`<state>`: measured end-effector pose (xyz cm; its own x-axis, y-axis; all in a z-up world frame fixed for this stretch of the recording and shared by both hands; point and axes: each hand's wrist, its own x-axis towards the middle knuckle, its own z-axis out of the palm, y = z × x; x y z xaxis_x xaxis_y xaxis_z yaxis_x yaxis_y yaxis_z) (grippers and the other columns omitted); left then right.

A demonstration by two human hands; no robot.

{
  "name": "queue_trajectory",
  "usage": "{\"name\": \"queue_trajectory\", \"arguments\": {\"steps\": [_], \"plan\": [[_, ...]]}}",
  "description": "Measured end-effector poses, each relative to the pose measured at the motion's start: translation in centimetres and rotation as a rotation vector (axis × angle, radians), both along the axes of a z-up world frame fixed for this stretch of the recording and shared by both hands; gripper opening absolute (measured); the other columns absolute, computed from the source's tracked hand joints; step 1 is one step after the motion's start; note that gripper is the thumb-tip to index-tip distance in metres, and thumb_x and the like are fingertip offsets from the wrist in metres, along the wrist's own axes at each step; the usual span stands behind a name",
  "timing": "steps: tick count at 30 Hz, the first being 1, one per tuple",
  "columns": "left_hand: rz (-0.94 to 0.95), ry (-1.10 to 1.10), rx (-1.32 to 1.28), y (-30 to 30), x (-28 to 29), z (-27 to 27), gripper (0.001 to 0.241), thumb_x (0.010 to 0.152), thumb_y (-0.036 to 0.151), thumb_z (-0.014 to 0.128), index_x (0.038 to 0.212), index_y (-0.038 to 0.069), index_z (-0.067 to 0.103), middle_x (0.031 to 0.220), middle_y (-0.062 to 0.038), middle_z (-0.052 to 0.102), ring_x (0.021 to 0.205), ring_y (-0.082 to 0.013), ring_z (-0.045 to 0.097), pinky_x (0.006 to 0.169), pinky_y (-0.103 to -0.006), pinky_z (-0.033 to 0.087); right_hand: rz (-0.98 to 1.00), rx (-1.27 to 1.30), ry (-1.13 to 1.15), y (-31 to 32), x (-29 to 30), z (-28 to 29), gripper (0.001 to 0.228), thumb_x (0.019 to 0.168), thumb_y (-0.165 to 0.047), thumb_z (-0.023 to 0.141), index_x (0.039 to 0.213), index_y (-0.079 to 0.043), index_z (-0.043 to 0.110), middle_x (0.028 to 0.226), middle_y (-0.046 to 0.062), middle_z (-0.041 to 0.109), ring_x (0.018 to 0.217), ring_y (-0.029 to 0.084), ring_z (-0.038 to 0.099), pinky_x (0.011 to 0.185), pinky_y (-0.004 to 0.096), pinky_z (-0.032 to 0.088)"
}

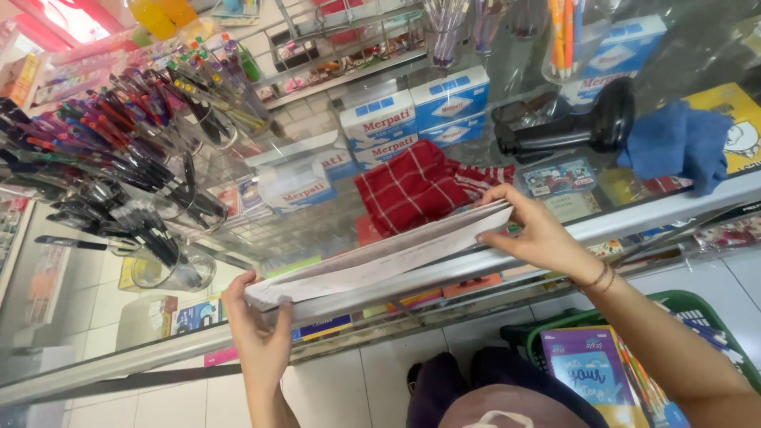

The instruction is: Organize pens and clean the display counter in a stationery section.

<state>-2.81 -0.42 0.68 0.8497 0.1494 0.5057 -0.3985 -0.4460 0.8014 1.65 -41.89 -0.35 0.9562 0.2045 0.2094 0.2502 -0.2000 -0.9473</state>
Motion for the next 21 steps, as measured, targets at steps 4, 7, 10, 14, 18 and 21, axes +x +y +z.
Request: {"name": "queue_trajectory", "arguments": {"steps": [4, 7, 10, 14, 18, 21], "plan": [[0.139, 0.155, 0.052, 1.3, -0.1, -1.9, 0.066, 0.081, -0.013, 0.073, 0.139, 0.006, 0.049, 0.11, -0.008, 0.048, 0.101, -0.0207, 0.047, 0.08, -0.0277, 0.041, -0.014, -0.138, -0.069, -0.3, 0.2, -0.2, 0.038, 0.081, -0.006, 0.079, 0.114, -0.008, 0.06, 0.107, 0.0, 0.069, 0.097, 0.009, 0.066, 0.077, 0.025, 0.057], [0.21, 0.242, -0.09, 1.2, -0.6, -1.8, 0.069, 0.084, -0.01, 0.077, 0.145, 0.008, 0.05, 0.084, -0.004, 0.05, 0.075, -0.0191, 0.047, 0.064, -0.0274, 0.038, -0.082, -0.175, 0.021, -1.2, 0.3, -0.9, 0.028, 0.082, -0.009, 0.081, 0.105, -0.007, 0.064, 0.088, 0.003, 0.072, 0.072, 0.01, 0.065, 0.06, 0.026, 0.052], [0.11, 0.134, -0.291, 1.6, -1.7, 0.0, 0.077, 0.082, -0.011, 0.075, 0.15, 0.007, 0.043, 0.095, -0.005, 0.061, 0.088, -0.0171, 0.059, 0.074, -0.0255, 0.047, -0.12, -0.171, 0.112, -1.1, -0.4, -0.1, 0.027, 0.081, -0.006, 0.081, 0.103, -0.007, 0.064, 0.075, 0.005, 0.071, 0.066, 0.009, 0.063, 0.054, 0.027, 0.046], [-0.062, 0.1, -0.482, 3.8, -4.0, 1.2, 0.085, 0.073, -0.012, 0.075, 0.147, 0.005, 0.036, 0.114, -0.009, 0.069, 0.104, -0.018, 0.07, 0.083, -0.0292, 0.06, -0.035, -0.026, 0.117, 1.9, -1.8, 2.4, 0.03, 0.078, -0.001, 0.078, 0.102, -0.005, 0.061, 0.086, 0.003, 0.073, 0.079, 0.008, 0.068, 0.063, 0.025, 0.054], [0.118, 0.209, -0.445, 9.1, -6.8, 0.3, 0.086, 0.072, -0.013, 0.079, 0.146, 0.001, 0.038, 0.109, -0.016, 0.07, 0.095, -0.0207, 0.07, 0.074, -0.0322, 0.059, 0.032, 0.048, 0.203, 8.2, -2.5, 1.1, 0.032, 0.082, 0.003, 0.074, 0.107, -0.005, 0.055, 0.088, 0.004, 0.069, 0.081, 0.009, 0.066, 0.066, 0.028, 0.054], [0.261, 0.26, -0.469, 15.6, -9.0, 0.4, 0.084, 0.072, -0.012, 0.077, 0.147, 0.001, 0.041, 0.111, -0.016, 0.071, 0.095, -0.0206, 0.07, 0.072, -0.0329, 0.059, 0.097, 0.042, 0.16, 15.9, -2.7, -1.0, 0.038, 0.082, 0.004, 0.073, 0.111, -0.006, 0.051, 0.09, 0.005, 0.066, 0.084, 0.008, 0.064, 0.066, 0.028, 0.054]]}}
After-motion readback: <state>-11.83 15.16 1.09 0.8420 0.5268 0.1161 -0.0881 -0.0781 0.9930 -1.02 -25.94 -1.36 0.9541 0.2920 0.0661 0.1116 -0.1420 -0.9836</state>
